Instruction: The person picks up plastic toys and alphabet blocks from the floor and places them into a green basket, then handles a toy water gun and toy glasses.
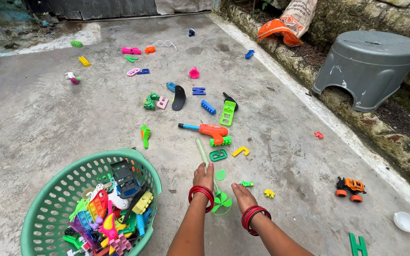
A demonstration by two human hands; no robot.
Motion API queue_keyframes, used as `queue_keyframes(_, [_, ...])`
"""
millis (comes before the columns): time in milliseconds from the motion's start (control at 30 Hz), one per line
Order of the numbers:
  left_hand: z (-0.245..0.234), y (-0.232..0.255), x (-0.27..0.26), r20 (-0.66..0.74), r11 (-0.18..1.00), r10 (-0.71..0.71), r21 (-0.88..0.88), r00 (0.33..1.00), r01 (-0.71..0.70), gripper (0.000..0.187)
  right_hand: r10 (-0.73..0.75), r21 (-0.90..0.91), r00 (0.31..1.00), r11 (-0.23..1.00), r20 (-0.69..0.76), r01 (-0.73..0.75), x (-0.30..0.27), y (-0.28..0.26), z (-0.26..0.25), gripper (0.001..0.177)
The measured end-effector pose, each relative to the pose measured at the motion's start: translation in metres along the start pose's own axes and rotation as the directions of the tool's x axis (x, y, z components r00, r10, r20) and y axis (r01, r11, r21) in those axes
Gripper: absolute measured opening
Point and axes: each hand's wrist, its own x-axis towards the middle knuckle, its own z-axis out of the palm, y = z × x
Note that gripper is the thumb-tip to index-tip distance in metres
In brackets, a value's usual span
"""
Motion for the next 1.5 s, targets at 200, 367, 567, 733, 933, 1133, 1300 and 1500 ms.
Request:
queue_keyframes(200, [0.016, -0.021, -0.005, 0.228, 0.956, -0.254, -0.090, 0.940, 0.280, 0.084, 0.019, 0.005, 0.995, 1.000, 0.101, -0.020, 0.002, 0.006, 0.020, 0.061])
queue_keyframes(367, [0.033, -0.051, 0.014, 0.225, 0.957, -0.253, -0.084, 0.941, 0.278, 0.089, 0.208, 0.031, 0.951, 0.975, 0.227, -0.221, -0.018, -0.007, 0.035, 0.058])
queue_keyframes(567, [0.036, -0.056, 0.028, 0.357, 0.928, -0.320, -0.069, 0.878, 0.366, 0.086, 0.185, 0.297, 0.953, 0.921, 0.239, -0.253, -0.033, -0.014, 0.040, 0.047])
queue_keyframes(733, [0.007, -0.016, 0.021, 0.363, 0.929, -0.284, -0.126, 0.888, 0.349, 0.078, 0.116, 0.310, 0.972, 0.934, 0.206, -0.177, -0.046, -0.043, 0.038, 0.046])
queue_keyframes(933, [-0.024, 0.008, 0.021, 0.135, 0.930, -0.290, -0.192, 0.947, 0.312, 0.073, -0.024, 0.414, 0.990, 0.910, 0.139, -0.036, -0.045, -0.065, 0.051, 0.046])
queue_keyframes(1133, [-0.051, 0.011, 0.043, 0.248, 0.833, -0.230, -0.450, 0.941, 0.323, 0.050, -0.261, 0.510, 0.962, 0.840, 0.083, 0.184, -0.052, -0.083, 0.060, 0.040])
queue_keyframes(1300, [-0.100, 0.019, 0.048, 0.130, 0.814, -0.146, -0.548, 0.981, 0.193, 0.043, -0.439, 0.517, 0.898, 0.775, 0.028, 0.363, -0.062, -0.103, 0.075, 0.034])
queue_keyframes(1500, [-0.200, 0.007, 0.049, -0.409, 0.977, -0.149, -0.202, 0.900, 0.069, 0.042, -0.522, 0.556, 0.812, 0.769, 0.262, 0.315, -0.101, -0.116, 0.122, 0.033])
